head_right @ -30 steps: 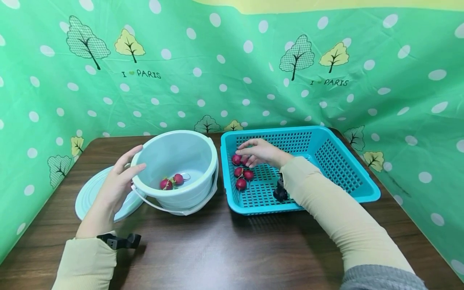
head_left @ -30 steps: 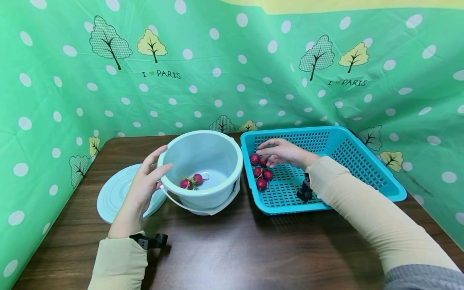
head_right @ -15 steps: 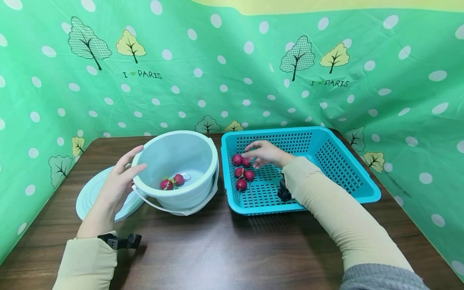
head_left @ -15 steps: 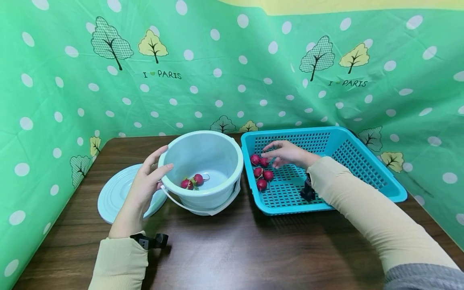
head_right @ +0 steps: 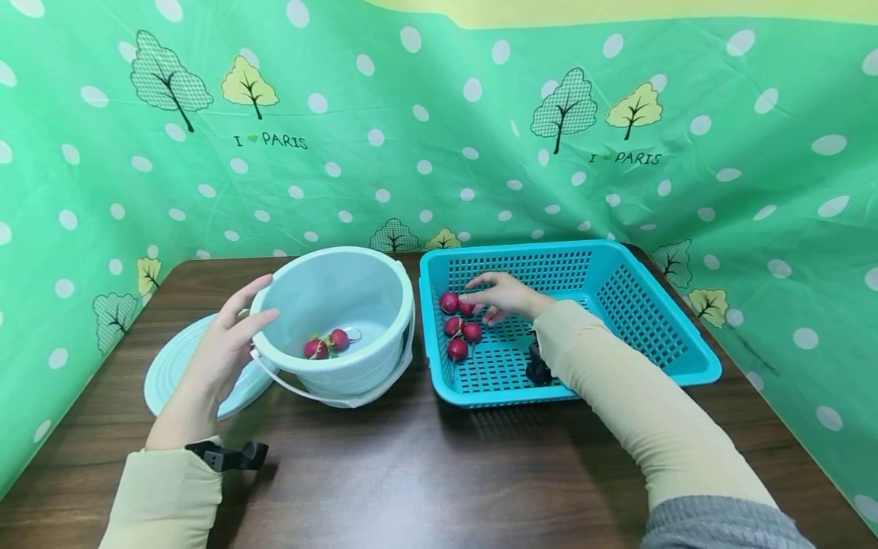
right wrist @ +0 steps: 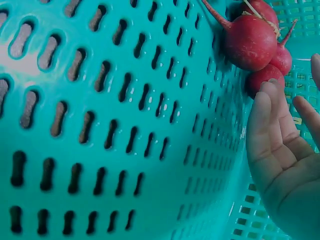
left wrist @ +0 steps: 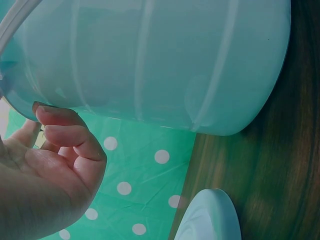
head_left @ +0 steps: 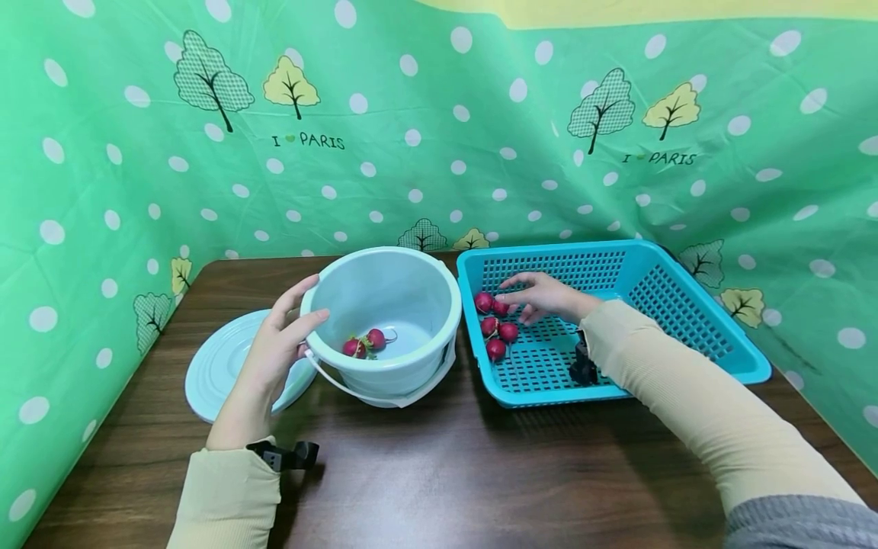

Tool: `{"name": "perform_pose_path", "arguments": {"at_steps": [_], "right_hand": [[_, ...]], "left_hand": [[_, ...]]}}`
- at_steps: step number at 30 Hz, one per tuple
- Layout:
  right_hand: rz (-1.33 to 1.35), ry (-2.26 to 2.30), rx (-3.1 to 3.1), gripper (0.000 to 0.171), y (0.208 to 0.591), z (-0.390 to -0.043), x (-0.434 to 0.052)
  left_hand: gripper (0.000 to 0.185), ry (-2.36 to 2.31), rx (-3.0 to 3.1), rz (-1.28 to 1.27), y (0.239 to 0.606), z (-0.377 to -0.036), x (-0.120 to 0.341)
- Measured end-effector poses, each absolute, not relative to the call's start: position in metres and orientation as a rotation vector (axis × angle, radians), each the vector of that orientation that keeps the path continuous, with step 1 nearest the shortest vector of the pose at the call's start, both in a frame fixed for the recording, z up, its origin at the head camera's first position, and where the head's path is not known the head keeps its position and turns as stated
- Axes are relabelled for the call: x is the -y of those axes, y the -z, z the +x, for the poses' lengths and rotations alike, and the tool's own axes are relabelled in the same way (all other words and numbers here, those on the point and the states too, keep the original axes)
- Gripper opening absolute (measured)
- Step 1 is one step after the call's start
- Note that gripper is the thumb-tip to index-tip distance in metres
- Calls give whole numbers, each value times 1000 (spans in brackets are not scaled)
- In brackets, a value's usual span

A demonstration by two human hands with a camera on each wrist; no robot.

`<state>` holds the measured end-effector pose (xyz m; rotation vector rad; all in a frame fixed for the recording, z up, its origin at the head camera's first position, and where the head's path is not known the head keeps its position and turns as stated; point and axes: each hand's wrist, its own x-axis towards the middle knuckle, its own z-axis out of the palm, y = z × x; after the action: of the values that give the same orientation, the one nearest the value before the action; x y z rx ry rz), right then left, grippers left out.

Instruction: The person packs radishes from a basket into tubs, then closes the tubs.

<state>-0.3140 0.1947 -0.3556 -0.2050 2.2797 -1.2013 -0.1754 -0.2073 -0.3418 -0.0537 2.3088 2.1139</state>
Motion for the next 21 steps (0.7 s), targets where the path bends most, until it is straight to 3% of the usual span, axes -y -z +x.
{"name": "perform_pose_path", "arguments": {"at_steps": [21], "right_hand": [[-191, 1061, -2254, 64, 367, -320, -199]], "left_hand": [[61, -2100, -2313, -50, 341, -176, 207]]}}
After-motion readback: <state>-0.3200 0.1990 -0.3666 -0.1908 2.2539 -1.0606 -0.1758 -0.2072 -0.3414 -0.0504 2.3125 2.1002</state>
